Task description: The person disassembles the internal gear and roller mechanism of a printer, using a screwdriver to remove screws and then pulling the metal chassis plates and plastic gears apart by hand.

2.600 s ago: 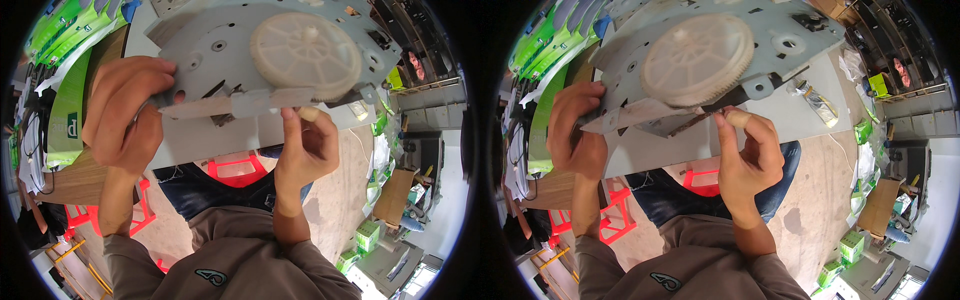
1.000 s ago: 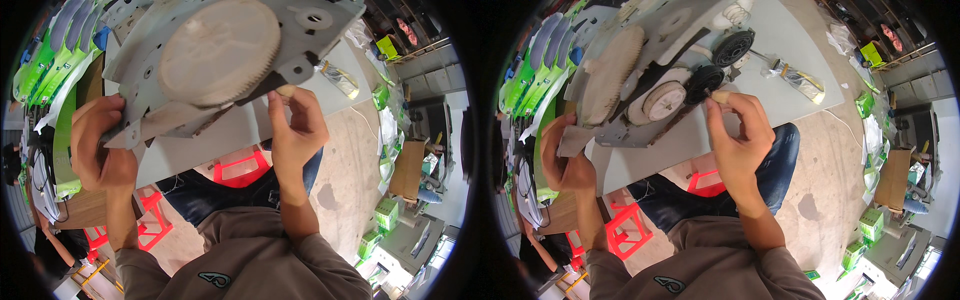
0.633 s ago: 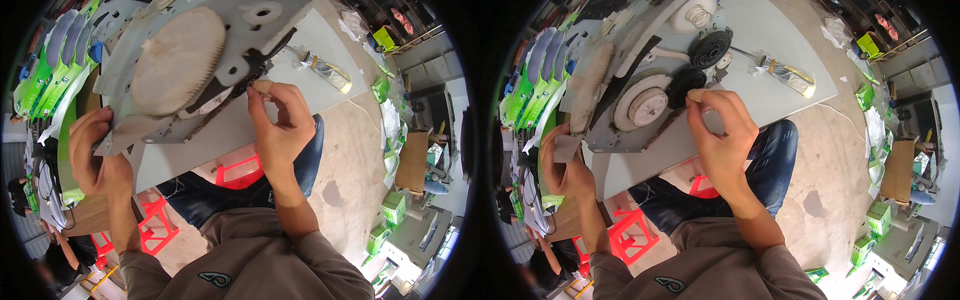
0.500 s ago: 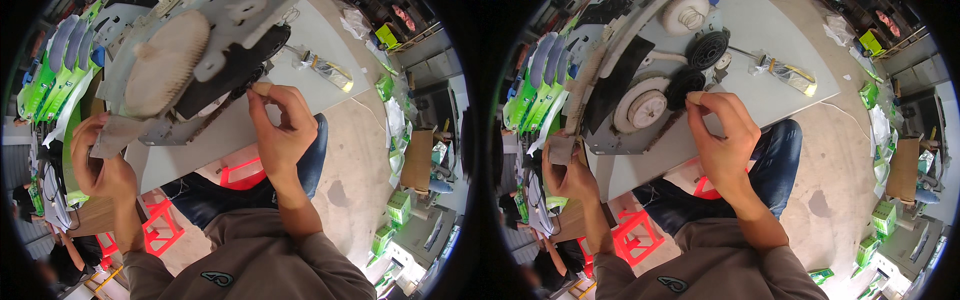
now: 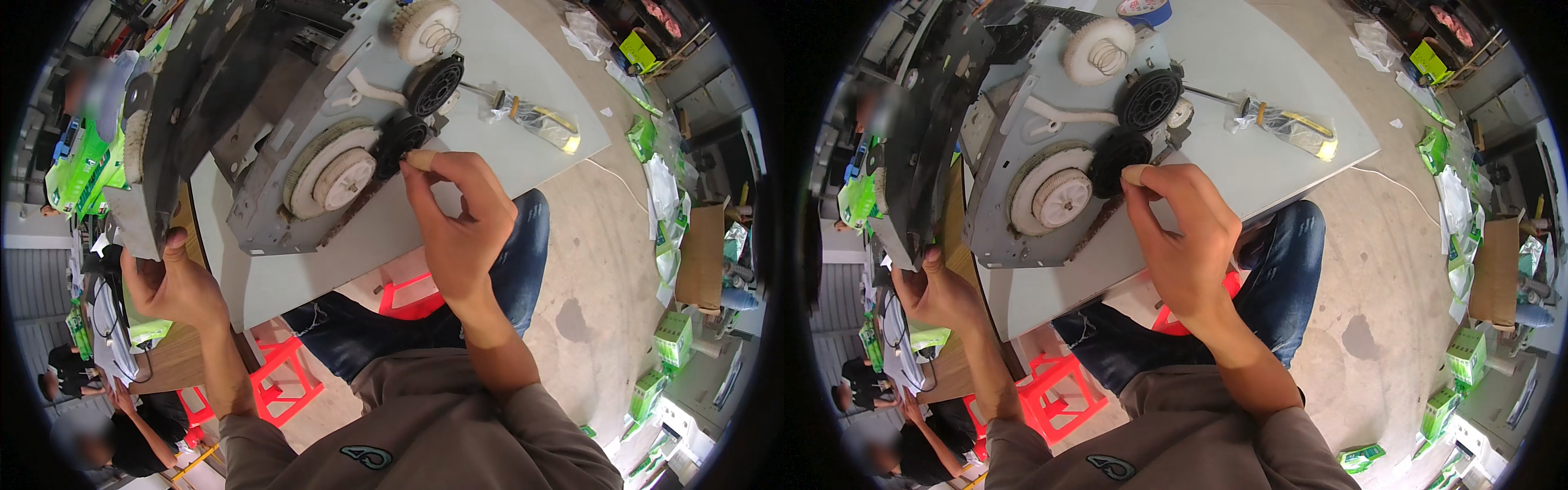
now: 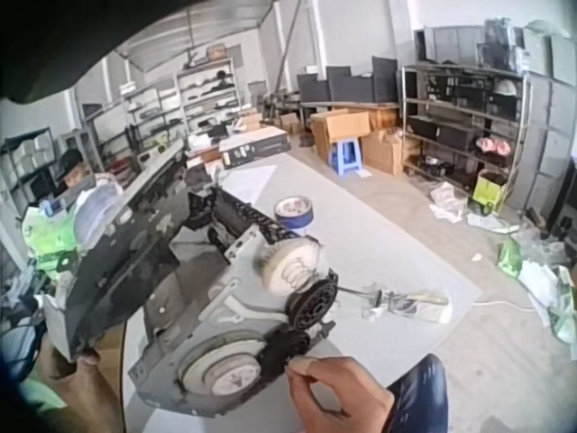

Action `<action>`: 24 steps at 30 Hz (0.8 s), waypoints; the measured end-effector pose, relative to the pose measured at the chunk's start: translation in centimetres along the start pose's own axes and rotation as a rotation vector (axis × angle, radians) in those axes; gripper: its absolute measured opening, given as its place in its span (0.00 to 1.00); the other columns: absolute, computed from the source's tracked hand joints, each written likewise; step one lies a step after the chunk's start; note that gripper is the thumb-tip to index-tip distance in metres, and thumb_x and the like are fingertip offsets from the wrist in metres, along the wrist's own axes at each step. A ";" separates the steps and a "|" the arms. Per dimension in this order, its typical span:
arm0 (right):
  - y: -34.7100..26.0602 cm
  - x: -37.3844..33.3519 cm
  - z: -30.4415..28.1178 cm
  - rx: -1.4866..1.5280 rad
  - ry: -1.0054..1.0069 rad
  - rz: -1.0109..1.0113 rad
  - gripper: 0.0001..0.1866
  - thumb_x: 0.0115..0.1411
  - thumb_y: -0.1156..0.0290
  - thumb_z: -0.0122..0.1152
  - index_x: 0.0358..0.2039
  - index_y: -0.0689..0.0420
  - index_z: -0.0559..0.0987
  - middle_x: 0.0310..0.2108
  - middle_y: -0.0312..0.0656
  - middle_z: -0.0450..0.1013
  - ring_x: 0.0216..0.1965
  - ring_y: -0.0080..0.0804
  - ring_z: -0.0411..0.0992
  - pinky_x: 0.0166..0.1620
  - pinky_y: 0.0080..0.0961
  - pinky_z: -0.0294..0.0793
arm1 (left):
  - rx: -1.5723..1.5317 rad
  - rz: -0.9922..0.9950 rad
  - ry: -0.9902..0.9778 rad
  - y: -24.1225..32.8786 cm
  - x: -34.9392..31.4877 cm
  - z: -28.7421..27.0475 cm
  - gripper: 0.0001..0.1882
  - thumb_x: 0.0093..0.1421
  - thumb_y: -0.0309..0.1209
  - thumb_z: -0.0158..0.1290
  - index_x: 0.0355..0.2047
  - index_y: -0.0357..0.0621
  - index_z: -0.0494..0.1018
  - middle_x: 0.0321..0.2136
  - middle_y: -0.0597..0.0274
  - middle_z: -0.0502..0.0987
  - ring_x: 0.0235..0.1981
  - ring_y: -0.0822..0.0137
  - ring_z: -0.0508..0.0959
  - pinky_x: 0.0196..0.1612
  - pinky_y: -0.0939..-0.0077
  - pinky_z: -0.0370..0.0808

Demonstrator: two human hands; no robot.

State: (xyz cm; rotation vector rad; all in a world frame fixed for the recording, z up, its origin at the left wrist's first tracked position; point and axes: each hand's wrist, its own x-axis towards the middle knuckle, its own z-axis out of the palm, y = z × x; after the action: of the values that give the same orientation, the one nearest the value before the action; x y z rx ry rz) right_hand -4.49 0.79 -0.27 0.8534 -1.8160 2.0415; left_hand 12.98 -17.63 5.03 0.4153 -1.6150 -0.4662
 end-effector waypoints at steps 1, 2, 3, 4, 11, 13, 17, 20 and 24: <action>0.0 0.0 0.0 0.000 -0.012 0.010 0.12 0.49 0.89 0.68 0.35 0.65 0.81 0.31 0.43 0.77 0.30 0.29 0.77 0.37 0.21 0.76 | 0.029 -0.014 -0.007 -0.1 0.0 -0.2 0.13 0.54 0.20 0.62 0.40 0.31 0.76 0.34 0.60 0.80 0.35 0.71 0.77 0.42 0.77 0.73; 0.0 0.1 0.0 0.001 -0.025 0.020 0.12 0.49 0.89 0.67 0.35 0.65 0.81 0.31 0.43 0.77 0.30 0.29 0.77 0.37 0.21 0.76 | 0.058 -0.028 -0.015 -0.1 -0.1 -0.3 0.14 0.54 0.20 0.63 0.41 0.31 0.75 0.34 0.60 0.80 0.35 0.71 0.77 0.42 0.76 0.73; 0.0 0.1 -0.1 0.001 -0.023 0.019 0.12 0.49 0.89 0.67 0.35 0.65 0.81 0.31 0.43 0.77 0.30 0.29 0.77 0.37 0.21 0.76 | 0.057 -0.027 -0.016 -0.1 -0.2 -0.2 0.14 0.54 0.20 0.63 0.41 0.31 0.75 0.34 0.60 0.80 0.35 0.71 0.77 0.42 0.76 0.73; -0.1 0.0 -0.3 -0.008 -0.021 0.014 0.12 0.49 0.89 0.67 0.35 0.65 0.81 0.31 0.43 0.77 0.30 0.29 0.77 0.37 0.21 0.76 | 0.037 -0.022 -0.015 -0.2 -0.2 -0.2 0.14 0.55 0.20 0.62 0.42 0.30 0.75 0.35 0.59 0.80 0.35 0.71 0.77 0.42 0.76 0.73; 0.0 0.2 -0.8 0.033 -0.030 0.037 0.12 0.49 0.89 0.66 0.35 0.65 0.81 0.31 0.42 0.77 0.30 0.28 0.77 0.38 0.21 0.76 | 0.001 -0.015 -0.078 -0.6 -0.8 -0.2 0.15 0.58 0.16 0.58 0.46 0.30 0.73 0.39 0.56 0.79 0.37 0.67 0.78 0.42 0.74 0.76; 0.0 0.3 -1.3 0.033 -0.033 0.044 0.12 0.49 0.89 0.66 0.35 0.65 0.81 0.31 0.42 0.77 0.31 0.28 0.77 0.38 0.21 0.76 | 0.021 -0.016 -0.061 -0.8 -1.0 -0.2 0.15 0.57 0.15 0.57 0.46 0.29 0.73 0.39 0.54 0.79 0.37 0.65 0.78 0.43 0.71 0.76; 0.4 0.2 -1.7 0.031 -0.015 0.069 0.11 0.51 0.89 0.66 0.35 0.64 0.81 0.31 0.42 0.77 0.31 0.26 0.76 0.38 0.19 0.74 | 0.091 0.121 -0.126 -0.9 -0.3 -0.4 0.13 0.54 0.13 0.56 0.41 0.29 0.72 0.37 0.49 0.79 0.39 0.57 0.79 0.45 0.65 0.77; -0.2 -0.1 -2.6 0.049 0.029 0.163 0.11 0.53 0.89 0.64 0.37 0.65 0.80 0.34 0.42 0.77 0.35 0.25 0.75 0.40 0.18 0.73 | 0.094 0.298 -0.259 0.2 1.0 0.3 0.09 0.49 0.14 0.55 0.32 0.32 0.70 0.32 0.47 0.79 0.37 0.53 0.79 0.44 0.63 0.76; 0.0 0.4 -3.5 0.105 0.015 0.184 0.11 0.60 0.86 0.60 0.44 0.67 0.78 0.41 0.42 0.74 0.41 0.26 0.72 0.45 0.18 0.71 | 0.160 0.391 -0.295 0.6 2.0 -0.5 0.07 0.51 0.12 0.52 0.30 0.32 0.68 0.33 0.45 0.78 0.36 0.51 0.78 0.45 0.58 0.78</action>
State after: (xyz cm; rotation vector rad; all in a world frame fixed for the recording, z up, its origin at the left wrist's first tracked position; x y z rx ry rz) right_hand -5.64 4.06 -0.21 0.7188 -1.8548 2.2675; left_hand 13.25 -18.22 7.09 0.1436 -1.9727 -0.1030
